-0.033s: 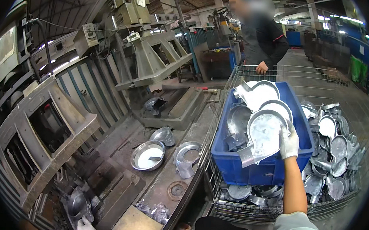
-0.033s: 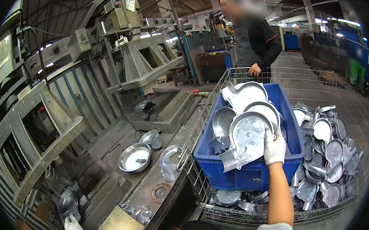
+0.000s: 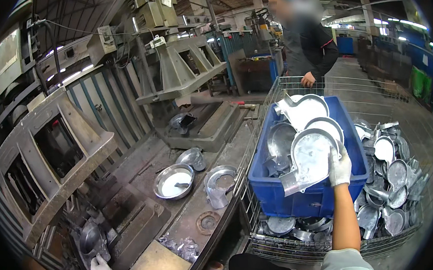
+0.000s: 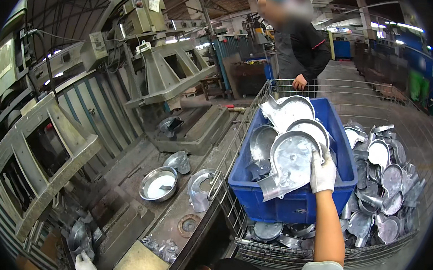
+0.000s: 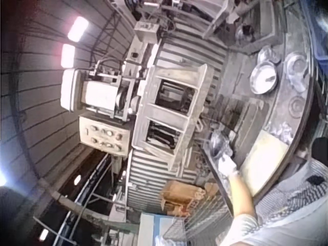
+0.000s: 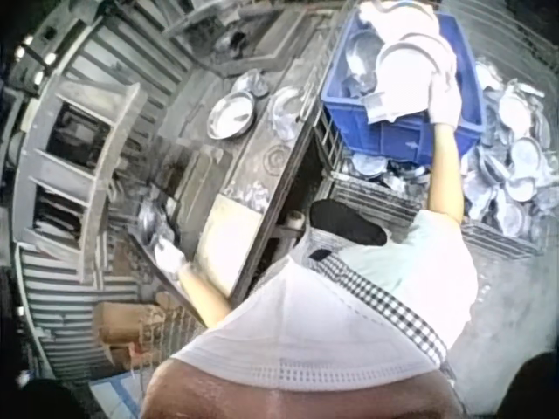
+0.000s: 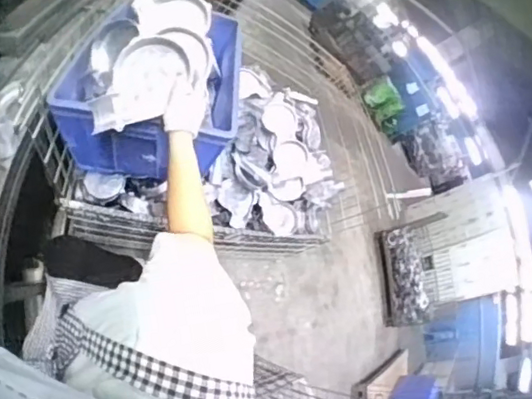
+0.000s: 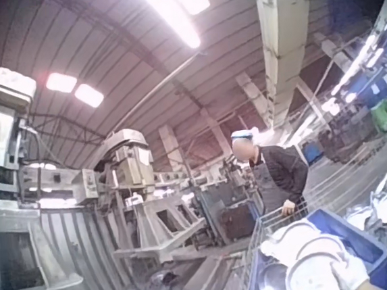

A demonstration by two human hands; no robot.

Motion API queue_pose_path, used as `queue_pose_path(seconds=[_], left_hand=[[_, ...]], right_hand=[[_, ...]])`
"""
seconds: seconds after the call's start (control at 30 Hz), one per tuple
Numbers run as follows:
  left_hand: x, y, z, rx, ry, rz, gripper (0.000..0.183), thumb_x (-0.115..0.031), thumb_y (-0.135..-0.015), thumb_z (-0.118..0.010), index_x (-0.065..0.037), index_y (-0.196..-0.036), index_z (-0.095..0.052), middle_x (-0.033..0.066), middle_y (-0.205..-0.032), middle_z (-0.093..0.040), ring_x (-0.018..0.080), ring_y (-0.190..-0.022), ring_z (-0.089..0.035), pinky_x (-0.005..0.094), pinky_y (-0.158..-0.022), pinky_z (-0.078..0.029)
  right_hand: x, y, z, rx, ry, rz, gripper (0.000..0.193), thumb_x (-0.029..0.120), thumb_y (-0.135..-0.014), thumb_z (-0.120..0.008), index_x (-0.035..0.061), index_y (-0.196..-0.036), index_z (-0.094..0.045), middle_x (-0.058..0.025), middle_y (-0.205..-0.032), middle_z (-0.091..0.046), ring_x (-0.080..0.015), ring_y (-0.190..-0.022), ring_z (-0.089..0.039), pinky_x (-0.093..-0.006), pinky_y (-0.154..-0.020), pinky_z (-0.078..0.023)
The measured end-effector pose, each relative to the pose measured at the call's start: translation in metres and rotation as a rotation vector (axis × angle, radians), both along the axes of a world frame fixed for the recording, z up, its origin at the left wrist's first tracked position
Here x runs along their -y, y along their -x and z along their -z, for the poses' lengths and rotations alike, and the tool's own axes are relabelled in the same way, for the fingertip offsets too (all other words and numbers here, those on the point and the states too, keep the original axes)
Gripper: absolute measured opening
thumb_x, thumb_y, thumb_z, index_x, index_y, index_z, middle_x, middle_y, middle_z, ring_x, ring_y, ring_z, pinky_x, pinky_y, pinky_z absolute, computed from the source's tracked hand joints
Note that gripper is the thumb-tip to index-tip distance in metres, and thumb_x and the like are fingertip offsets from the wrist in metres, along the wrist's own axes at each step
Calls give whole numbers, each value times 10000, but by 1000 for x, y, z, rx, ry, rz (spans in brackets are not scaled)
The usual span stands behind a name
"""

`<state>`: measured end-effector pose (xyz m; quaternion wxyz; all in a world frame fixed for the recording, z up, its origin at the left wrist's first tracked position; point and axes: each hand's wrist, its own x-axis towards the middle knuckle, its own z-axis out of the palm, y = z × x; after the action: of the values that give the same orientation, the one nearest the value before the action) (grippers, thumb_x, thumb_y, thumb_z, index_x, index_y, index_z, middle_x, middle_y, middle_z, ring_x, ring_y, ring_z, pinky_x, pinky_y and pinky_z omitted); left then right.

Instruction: The person takes metal parts from a crate, shapes them using a press machine, places the processed parts into a blue bin, and dumps the blue bin into a large wire cart.

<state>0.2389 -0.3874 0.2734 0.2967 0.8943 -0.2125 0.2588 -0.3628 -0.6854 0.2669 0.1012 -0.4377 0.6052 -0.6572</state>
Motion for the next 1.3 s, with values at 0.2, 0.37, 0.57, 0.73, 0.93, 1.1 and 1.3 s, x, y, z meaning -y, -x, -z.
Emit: queue_pose_path(seconds=[0.2, 0.37, 0.57, 0.73, 0.93, 1.1, 1.3], left_hand=[[-46, 13, 20, -85, 224, 196, 331, -288, -873, -547, 6, -991, -641, 171, -936, -652, 266, -864, -609, 329, -786, -471], [-90, 58, 49, 44, 318, 273, 173, -147, -793, -597, 12, -743, -638, 188, -694, -622, 335, -640, -607, 399, -602, -467], [-116, 124, 79, 123, 6, 407, 128, -61, -697, -685, -49, -621, -583, 140, -584, -556, 304, -499, -542, 376, -469, -427], [-113, 136, 87, 57, 42, 411, 168, -121, -711, -696, -82, -597, -580, 95, -509, -509, 279, -444, -512, 359, -437, -411], [-118, 144, 89, -157, 49, 447, 136, -62, -728, -662, -56, -631, -567, 115, -542, -534, 287, -456, -525, 359, -424, -401], [-121, 151, 90, -380, 252, 421, 144, -139, -770, -692, -12, -753, -626, 116, -607, -601, 185, -515, -592, 300, -484, -450], [-112, 159, 94, -1561, 709, 464, 272, -217, -899, -557, -15, -1078, -592, 7, -643, -573, 58, -478, -469, 200, -426, -369]], right_hand=[[7, 10, 14, -10, 98, -23, 477, 281, -861, -566, -41, -1207, -503, -164, -1104, -600, -192, -992, -564, -284, -868, -418], [25, 41, 36, 28, 11, -85, 411, 166, -826, -571, 40, -1212, -508, 36, -638, -461, -44, -480, -393, -221, -414, -331], [61, 92, 48, -144, 28, -135, 521, 270, -932, -464, 26, -1368, -313, -124, -1284, -486, -176, -974, -604, -215, -540, -430], [61, 106, 42, -222, -47, -99, 463, 138, -930, -417, 6, -1362, -317, -102, -1386, -371, -242, -1183, -479, -277, -922, -424], [27, 33, 19, -1600, 724, 434, 477, 189, -940, -281, 82, -1403, -248, -12, -1485, -166, -160, -1340, -236, -265, -1132, -143], [-13, -120, 40, 242, 33, -791, 473, 200, -956, -334, -26, -1368, -282, -138, -1421, -291, -199, -1311, -266, -331, -1108, -154], [-83, -282, 48, 85, -149, -1355, 460, 244, -915, -458, -35, -1277, -414, -130, -1270, -458, -214, -1171, -418, -336, -1029, -270]])
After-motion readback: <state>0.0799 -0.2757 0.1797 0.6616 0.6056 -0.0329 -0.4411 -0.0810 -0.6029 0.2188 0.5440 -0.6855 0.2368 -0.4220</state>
